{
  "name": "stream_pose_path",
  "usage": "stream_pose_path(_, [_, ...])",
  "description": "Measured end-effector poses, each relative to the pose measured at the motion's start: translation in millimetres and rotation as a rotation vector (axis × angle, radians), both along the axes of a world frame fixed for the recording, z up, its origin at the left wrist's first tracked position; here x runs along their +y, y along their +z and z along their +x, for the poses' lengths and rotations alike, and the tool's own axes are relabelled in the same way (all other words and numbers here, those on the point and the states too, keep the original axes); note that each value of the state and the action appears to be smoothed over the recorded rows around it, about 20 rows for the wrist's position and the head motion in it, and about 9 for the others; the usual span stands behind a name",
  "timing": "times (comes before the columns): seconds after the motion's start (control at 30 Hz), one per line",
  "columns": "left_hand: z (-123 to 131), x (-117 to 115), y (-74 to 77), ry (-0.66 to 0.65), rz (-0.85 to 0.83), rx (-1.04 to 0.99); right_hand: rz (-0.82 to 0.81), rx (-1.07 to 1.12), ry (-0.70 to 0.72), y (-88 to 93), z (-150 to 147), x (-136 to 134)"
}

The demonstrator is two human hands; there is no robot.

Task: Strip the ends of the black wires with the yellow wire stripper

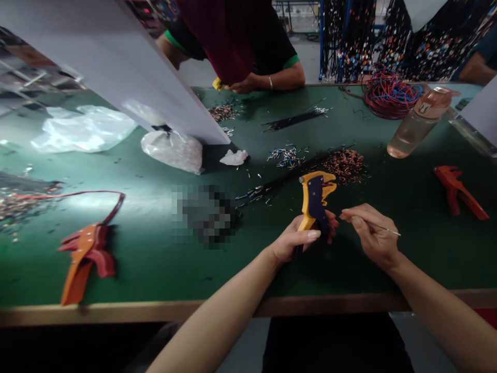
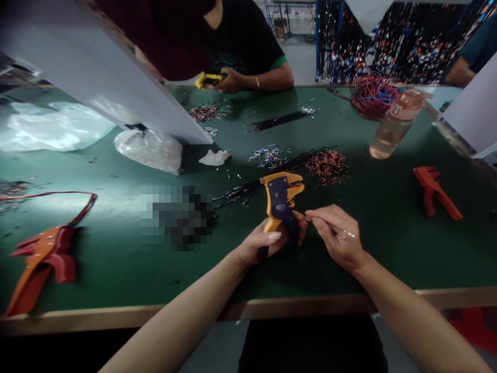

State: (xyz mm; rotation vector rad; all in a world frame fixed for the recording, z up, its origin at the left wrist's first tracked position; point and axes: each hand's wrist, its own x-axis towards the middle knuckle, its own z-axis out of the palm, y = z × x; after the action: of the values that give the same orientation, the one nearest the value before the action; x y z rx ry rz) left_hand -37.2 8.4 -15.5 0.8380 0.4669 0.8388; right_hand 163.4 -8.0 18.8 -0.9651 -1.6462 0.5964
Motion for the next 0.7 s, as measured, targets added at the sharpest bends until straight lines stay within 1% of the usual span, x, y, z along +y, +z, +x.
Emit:
stream_pose_path(0.2, [-0.5, -0.1, -3.0, -0.041, 0.005, 0.025, -0.072, 0.089, 0.017, 1.3, -2.5, -4.2])
stream_pose_path(0.33, [-1.1, -0.2, -6.4, -0.042, 0.027, 0.020, -0.082, 0.065, 0.047, 3.3, -3.1, -4.8])
stream_pose_path(0.43, [-1.0, -0.3, -7.0, -0.024, 0.031, 0.017, -0.053, 0.025, 0.059, 4.0, -3.1, -4.5])
stream_pose_path(0.57, [-1.2, -0.3, -2.9, 0.003, 0.044, 0.051, -0.002, 0.006, 0.079, 2.3, -2.0, -3.9])
stream_pose_path(0.7, [-3.0, -0.6, 3.2, 0.026, 0.056, 0.104, 0.003, 0.014, 0.088, 0.1, -1.2, -4.2])
